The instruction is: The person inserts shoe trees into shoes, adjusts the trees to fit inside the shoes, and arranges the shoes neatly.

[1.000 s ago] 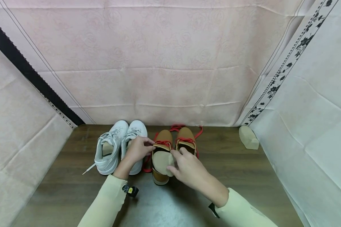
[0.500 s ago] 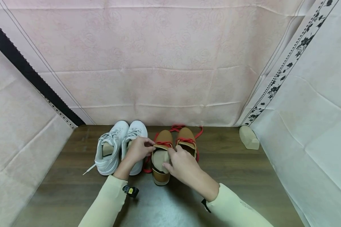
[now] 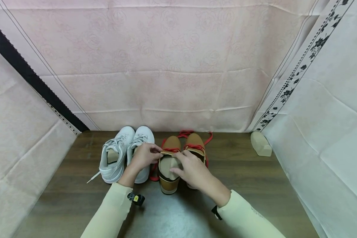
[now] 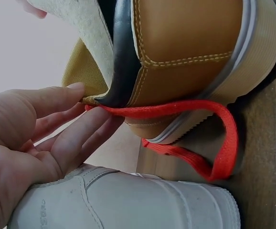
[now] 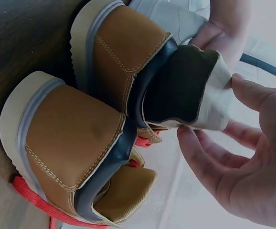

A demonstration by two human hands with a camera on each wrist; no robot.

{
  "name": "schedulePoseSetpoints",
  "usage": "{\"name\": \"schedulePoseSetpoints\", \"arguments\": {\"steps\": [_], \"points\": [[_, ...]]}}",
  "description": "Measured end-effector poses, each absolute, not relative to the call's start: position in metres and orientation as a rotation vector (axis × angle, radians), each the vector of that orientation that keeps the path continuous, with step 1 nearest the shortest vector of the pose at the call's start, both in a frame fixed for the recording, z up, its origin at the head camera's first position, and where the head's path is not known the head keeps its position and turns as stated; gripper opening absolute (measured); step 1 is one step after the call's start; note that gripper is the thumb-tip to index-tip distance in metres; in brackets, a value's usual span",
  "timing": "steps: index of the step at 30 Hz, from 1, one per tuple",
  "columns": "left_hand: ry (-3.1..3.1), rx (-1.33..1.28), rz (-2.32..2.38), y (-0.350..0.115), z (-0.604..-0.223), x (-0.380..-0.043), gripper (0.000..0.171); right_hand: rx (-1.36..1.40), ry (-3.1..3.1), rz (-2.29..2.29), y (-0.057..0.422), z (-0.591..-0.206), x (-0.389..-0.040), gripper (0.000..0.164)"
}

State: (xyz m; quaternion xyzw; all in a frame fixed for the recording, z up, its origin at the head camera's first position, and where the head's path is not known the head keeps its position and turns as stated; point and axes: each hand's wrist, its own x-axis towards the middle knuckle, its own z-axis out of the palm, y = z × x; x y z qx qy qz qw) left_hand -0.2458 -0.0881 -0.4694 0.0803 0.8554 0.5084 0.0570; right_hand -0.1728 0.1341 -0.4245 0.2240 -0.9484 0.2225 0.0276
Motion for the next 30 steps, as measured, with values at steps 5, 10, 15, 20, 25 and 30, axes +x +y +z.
{"name": "schedulePoseSetpoints", "arguments": {"steps": [5, 10, 15, 20, 25, 30], "points": [[2.570, 0.223, 1.565, -0.088, -0.468, -0.246, 0.009, 0.737, -2.909, 0.806, 0.137, -0.423, -0.178, 0.041], [2.565, 0.216, 1.554, -0.088, -0.469, -0.246, 0.009, 0.796, -2.877, 0.771, 0.132, -0.424, -0.184, 0.032], [2.566, 0.217, 1.549, -0.088, -0.471, -0.246, 0.009, 0.845, -2.853, 0.730, 0.129, -0.428, -0.191, 0.027], [2.568, 0.212, 1.545, -0.088, -0.472, -0.246, 0.008, 0.848, -2.855, 0.745, 0.128, -0.436, -0.196, 0.025], [2.560, 0.204, 1.549, -0.088, -0.472, -0.246, 0.008, 0.805, -2.863, 0.735, 0.127, -0.443, -0.198, 0.026], [2.567, 0.209, 1.547, -0.088, -0.472, -0.248, 0.008, 0.801, -2.841, 0.716, 0.126, -0.446, -0.200, 0.026]]}}
